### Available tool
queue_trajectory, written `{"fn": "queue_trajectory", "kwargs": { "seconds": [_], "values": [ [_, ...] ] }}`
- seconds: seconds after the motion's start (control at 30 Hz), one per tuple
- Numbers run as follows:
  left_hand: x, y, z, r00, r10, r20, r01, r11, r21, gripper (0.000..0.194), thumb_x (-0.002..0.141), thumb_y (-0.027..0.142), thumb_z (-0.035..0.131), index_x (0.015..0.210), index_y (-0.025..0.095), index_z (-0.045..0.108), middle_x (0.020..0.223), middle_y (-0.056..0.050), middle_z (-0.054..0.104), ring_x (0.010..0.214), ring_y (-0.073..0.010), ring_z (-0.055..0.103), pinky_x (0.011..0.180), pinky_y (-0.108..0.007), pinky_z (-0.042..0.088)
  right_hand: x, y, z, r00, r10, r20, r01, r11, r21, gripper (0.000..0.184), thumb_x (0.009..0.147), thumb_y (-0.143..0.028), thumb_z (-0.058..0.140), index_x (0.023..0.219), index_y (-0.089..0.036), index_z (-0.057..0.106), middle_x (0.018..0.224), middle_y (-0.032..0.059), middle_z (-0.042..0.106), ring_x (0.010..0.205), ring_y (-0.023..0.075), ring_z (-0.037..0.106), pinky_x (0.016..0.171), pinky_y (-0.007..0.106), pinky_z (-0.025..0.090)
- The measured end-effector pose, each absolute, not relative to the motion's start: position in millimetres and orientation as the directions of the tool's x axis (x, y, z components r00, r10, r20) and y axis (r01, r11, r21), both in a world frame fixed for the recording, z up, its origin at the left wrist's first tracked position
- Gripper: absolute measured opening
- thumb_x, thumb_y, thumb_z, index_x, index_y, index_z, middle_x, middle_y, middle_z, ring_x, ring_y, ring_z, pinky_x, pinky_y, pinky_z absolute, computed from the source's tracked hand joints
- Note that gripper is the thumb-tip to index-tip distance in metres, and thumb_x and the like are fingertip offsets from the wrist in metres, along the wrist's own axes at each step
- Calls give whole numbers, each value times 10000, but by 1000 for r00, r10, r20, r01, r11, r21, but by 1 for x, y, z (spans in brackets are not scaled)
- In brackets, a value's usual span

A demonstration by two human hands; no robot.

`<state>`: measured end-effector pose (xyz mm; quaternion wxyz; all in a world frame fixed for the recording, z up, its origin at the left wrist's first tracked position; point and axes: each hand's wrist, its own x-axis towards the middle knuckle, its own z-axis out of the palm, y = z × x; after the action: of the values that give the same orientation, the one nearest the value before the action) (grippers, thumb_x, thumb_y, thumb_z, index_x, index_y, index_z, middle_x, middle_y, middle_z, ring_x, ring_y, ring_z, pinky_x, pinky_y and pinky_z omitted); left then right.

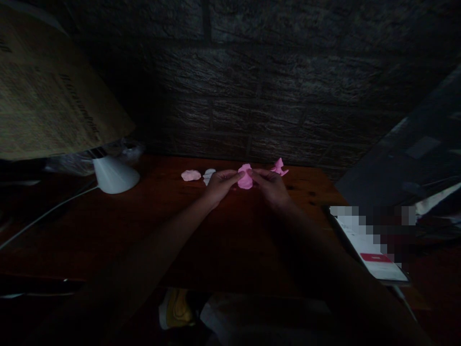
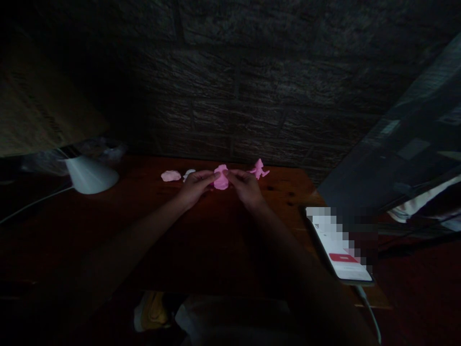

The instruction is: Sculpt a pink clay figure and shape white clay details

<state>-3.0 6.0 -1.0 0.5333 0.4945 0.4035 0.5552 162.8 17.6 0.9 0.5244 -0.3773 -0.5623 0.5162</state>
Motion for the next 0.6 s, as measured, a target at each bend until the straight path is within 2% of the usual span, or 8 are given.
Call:
{"fn": "queue_trajectory", "kwargs": {
  "seconds": [0.27,0.4,0.6],
  "values": [
    [-7,6,1,44,980,193,-174,-183,968,315,683,449,852,823,175,780,791,-36,738,701,-129,625,626,-246,474,160,14,2,-171,966,195,-121,175,-977,332,725,-536,822,884,-245,814,882,37,772,793,181,657,787,351,495],
    [-5,5,0,71,976,204,-166,-190,968,327,688,468,838,825,178,770,797,-32,732,722,-138,627,653,-259,483,162,14,3,-176,962,209,-93,195,-976,355,715,-556,820,850,-228,807,855,40,768,798,185,658,797,354,497],
    [-1,8,-4,102,977,188,-145,-173,974,344,698,503,816,806,182,754,758,-30,702,675,-133,598,604,-253,452,163,15,2,-174,961,215,-45,211,-977,387,724,-568,804,865,-207,794,850,45,766,791,186,655,792,353,504]
  ]
}}
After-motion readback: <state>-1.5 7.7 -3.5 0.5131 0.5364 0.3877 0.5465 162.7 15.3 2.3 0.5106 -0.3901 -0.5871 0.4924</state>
